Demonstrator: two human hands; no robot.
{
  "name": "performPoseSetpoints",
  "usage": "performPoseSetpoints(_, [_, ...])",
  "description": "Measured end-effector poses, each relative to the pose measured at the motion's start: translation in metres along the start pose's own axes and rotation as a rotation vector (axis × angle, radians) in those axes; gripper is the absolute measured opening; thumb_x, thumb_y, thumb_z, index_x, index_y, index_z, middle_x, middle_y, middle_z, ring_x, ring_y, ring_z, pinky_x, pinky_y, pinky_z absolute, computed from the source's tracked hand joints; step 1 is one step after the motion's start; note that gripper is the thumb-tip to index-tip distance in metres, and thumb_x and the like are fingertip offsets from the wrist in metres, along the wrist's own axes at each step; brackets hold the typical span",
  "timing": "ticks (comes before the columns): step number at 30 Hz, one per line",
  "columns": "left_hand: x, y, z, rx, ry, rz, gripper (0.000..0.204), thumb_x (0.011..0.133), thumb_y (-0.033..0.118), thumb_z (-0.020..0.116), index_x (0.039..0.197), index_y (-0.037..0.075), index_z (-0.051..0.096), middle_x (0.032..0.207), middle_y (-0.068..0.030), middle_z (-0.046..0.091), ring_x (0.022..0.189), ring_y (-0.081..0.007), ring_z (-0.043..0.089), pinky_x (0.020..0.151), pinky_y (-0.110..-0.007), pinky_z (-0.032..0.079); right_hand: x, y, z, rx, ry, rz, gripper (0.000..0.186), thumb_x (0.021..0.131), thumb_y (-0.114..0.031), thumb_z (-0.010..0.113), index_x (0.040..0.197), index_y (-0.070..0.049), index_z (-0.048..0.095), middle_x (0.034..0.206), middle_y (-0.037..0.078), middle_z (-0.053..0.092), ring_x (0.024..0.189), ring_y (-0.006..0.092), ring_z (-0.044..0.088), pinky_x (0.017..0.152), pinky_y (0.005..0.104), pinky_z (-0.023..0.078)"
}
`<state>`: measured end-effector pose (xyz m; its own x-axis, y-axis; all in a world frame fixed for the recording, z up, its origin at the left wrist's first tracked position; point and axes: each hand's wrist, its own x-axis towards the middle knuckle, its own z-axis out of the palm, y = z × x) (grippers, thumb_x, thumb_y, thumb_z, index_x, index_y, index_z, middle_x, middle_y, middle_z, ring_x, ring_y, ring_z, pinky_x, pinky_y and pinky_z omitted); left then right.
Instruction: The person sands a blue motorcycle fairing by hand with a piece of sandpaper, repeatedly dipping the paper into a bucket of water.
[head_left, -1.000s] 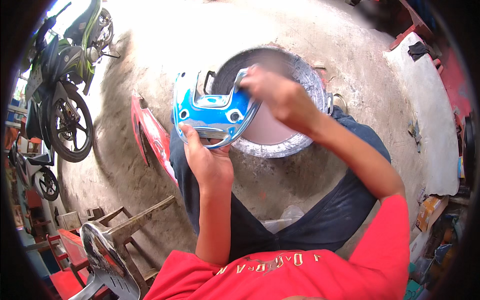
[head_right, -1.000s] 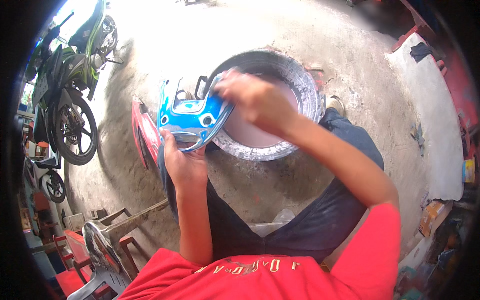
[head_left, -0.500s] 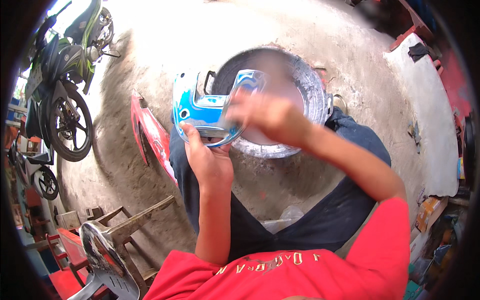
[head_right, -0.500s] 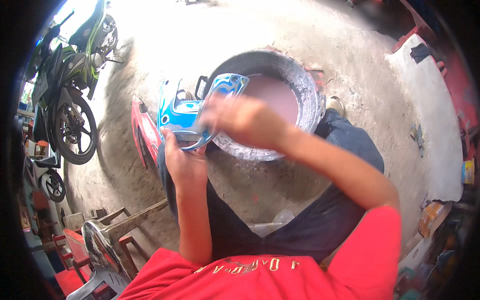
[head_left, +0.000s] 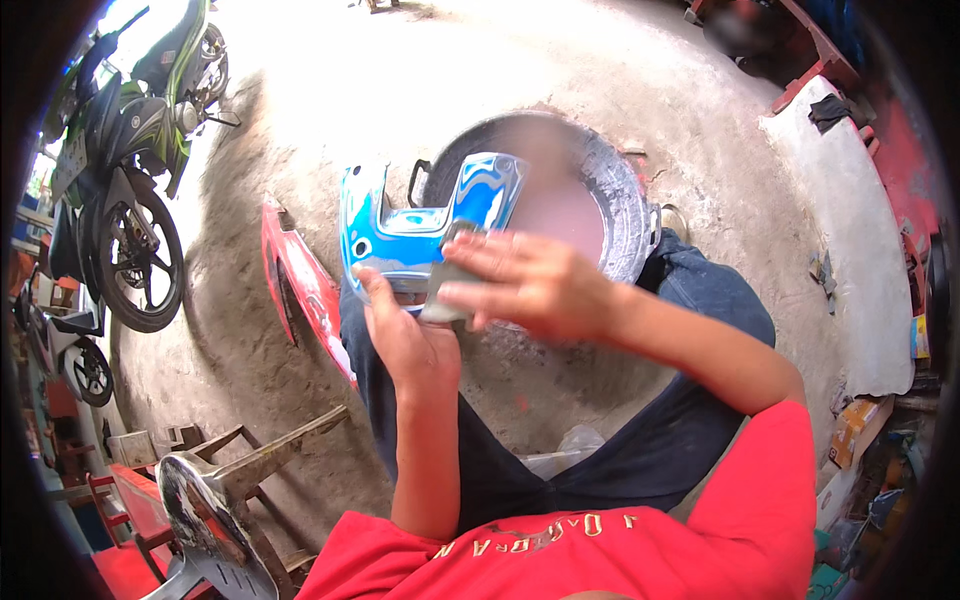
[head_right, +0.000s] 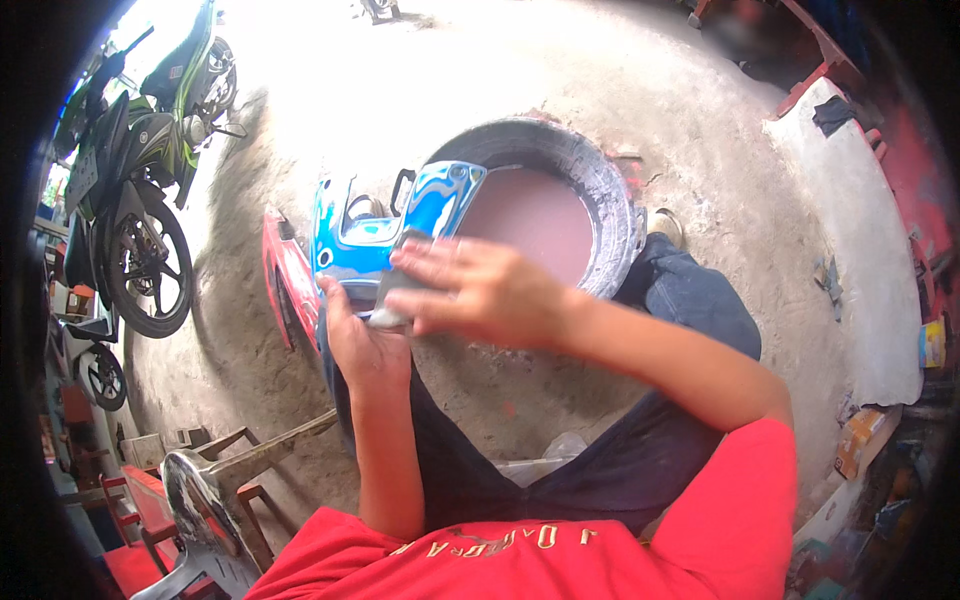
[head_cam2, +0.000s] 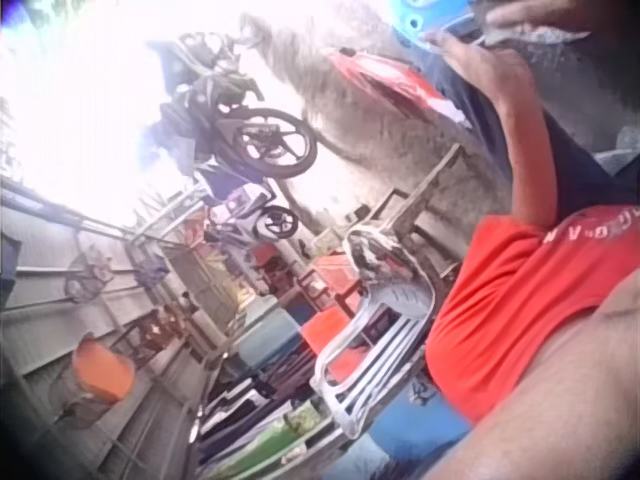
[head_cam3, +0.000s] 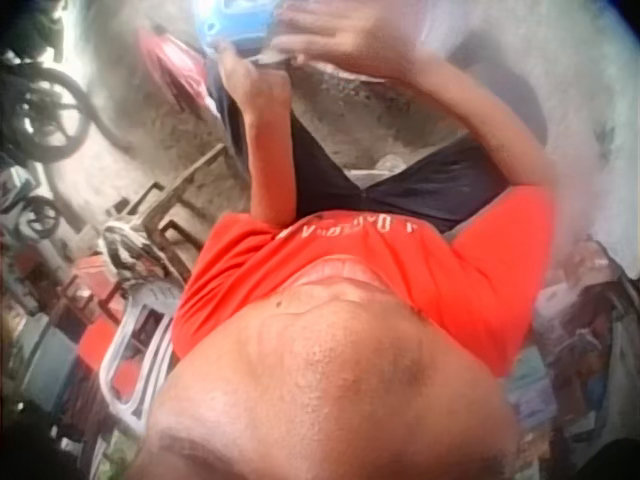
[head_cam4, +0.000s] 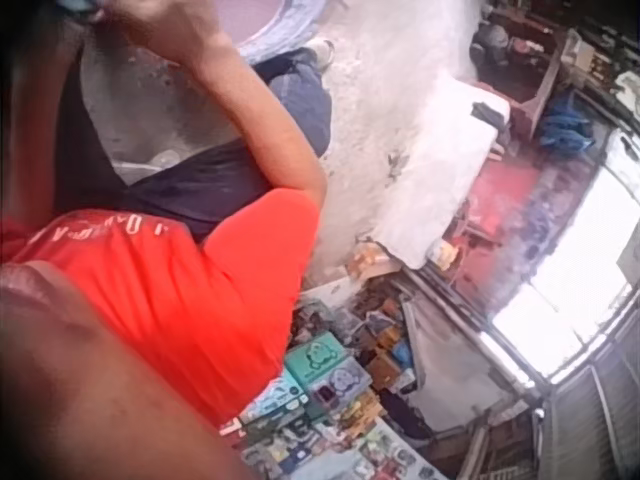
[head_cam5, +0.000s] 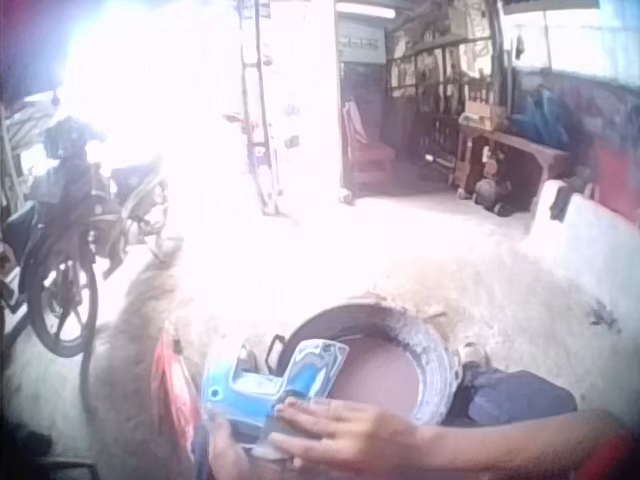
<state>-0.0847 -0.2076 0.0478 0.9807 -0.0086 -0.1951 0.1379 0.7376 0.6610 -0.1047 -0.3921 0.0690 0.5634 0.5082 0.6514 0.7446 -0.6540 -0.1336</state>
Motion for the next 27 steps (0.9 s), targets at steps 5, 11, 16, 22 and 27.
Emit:
performPoseSetpoints(5, [-0.007,0.002,0.010,0.002,0.037,0.009,0.048,0.111,0.041,0.035,0.137,0.002,0.045,0.130,-0.0156,0.059,0.115,-0.0270,0.064,0.090,-0.044,0.060,-0.003,0.027,0.009,-0.068,0.052,0.098,0.024,0.094,-0.024,0.065,0.117,-0.020,0.069,0.128,0.015,0.067,0.115,0.0311,0.068,0.096,0.0435,0.056])
performPoseSetpoints(11, [-0.014,-0.002,0.023,0.040,0.097,-0.054,0.044,0.112,0.036,0.029,0.139,0.006,0.046,0.134,-0.0148,0.059,0.119,-0.0284,0.063,0.091,-0.046,0.058,-0.013,0.070,-0.001,-0.123,0.049,0.212,0.030,0.094,-0.022,0.063,0.123,-0.021,0.067,0.125,0.015,0.068,0.110,0.0296,0.070,0.090,0.0415,0.057])
performPoseSetpoints(16, [-0.003,-0.001,0.000,-0.014,-0.038,-0.073,0.043,0.111,0.034,0.032,0.142,0.006,0.043,0.138,-0.0152,0.056,0.120,-0.0290,0.062,0.095,-0.048,0.057,-0.002,0.003,0.003,0.006,-0.014,-0.012,0.028,0.094,-0.021,0.063,0.121,-0.022,0.067,0.124,0.014,0.068,0.112,0.0292,0.069,0.091,0.0427,0.058])
performPoseSetpoints(22, [-0.002,-0.003,0.001,0.005,0.046,-0.079,0.043,0.112,0.034,0.030,0.141,0.006,0.044,0.135,-0.0151,0.058,0.119,-0.0286,0.063,0.095,-0.047,0.057,-0.001,0.012,0.002,-0.030,-0.030,0.008,0.033,0.091,-0.024,0.067,0.124,-0.019,0.068,0.128,0.013,0.067,0.118,0.0283,0.066,0.094,0.0415,0.057])
performPoseSetpoints(27, [-0.008,-0.004,0.013,0.021,0.096,-0.049,0.044,0.112,0.036,0.029,0.139,0.006,0.047,0.132,-0.0154,0.060,0.117,-0.0287,0.064,0.093,-0.045,0.058,0.005,0.065,-0.002,-0.085,-0.013,0.161,0.024,0.094,-0.025,0.064,0.117,-0.018,0.067,0.118,0.014,0.071,0.112,0.0288,0.069,0.093,0.0425,0.057])
